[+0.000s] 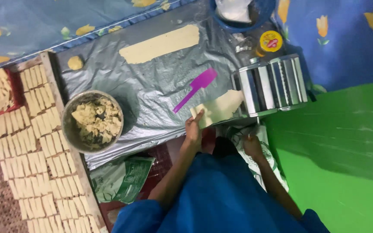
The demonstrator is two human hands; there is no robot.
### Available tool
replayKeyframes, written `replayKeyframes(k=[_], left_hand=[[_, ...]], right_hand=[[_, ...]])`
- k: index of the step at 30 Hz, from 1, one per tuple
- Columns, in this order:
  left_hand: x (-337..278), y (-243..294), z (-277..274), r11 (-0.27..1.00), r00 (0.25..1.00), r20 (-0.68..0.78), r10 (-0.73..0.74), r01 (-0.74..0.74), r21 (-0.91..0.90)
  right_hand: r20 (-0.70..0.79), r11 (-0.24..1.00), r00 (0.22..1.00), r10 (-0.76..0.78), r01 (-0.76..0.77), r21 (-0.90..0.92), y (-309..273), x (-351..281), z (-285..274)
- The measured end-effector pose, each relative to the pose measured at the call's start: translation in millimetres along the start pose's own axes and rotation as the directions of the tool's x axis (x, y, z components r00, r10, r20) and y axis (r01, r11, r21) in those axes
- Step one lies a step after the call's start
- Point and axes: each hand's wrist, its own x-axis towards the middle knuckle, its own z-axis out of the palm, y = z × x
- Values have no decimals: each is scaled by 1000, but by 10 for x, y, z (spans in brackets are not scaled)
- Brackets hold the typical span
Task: Flattening dough using a machine and manually shaping it into rectangles.
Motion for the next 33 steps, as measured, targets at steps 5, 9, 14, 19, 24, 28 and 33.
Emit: replayKeyframes(k=[5, 9, 14, 19, 24, 28, 33], left_hand=[[-223, 234, -72, 997, 998, -36, -43, 41, -59], [-354, 339, -129, 992, 995, -8, -98, 97, -82], [-585, 575, -90, 986, 994, 52, -91, 98, -136], [-814, 744, 103, 935, 982, 142, -123, 162, -314], [-1125, 1049, 113, 783, 965, 245, -93, 223, -580], [-1232, 1192, -1, 688, 968, 245, 58, 139, -712], [-1205, 1440, 95, 635, 974, 141, 177, -4, -773]], right_hand=[[174, 426, 783, 596, -493, 758, -984, -80, -1507], [-667, 887, 635, 389, -64, 456, -1212, -264, -1700], [-163, 445, 765, 623, -175, 879, -1190, -380, -1000], [590, -525, 795, -142, -566, 636, -2159, 334, -1971], [422, -854, 850, -316, -449, 264, -2776, 853, -2782], [494, -738, 744, -451, -622, 262, -2867, 1220, -2702], [487, -609, 676, -553, -727, 318, -3065, 1702, -2553]])
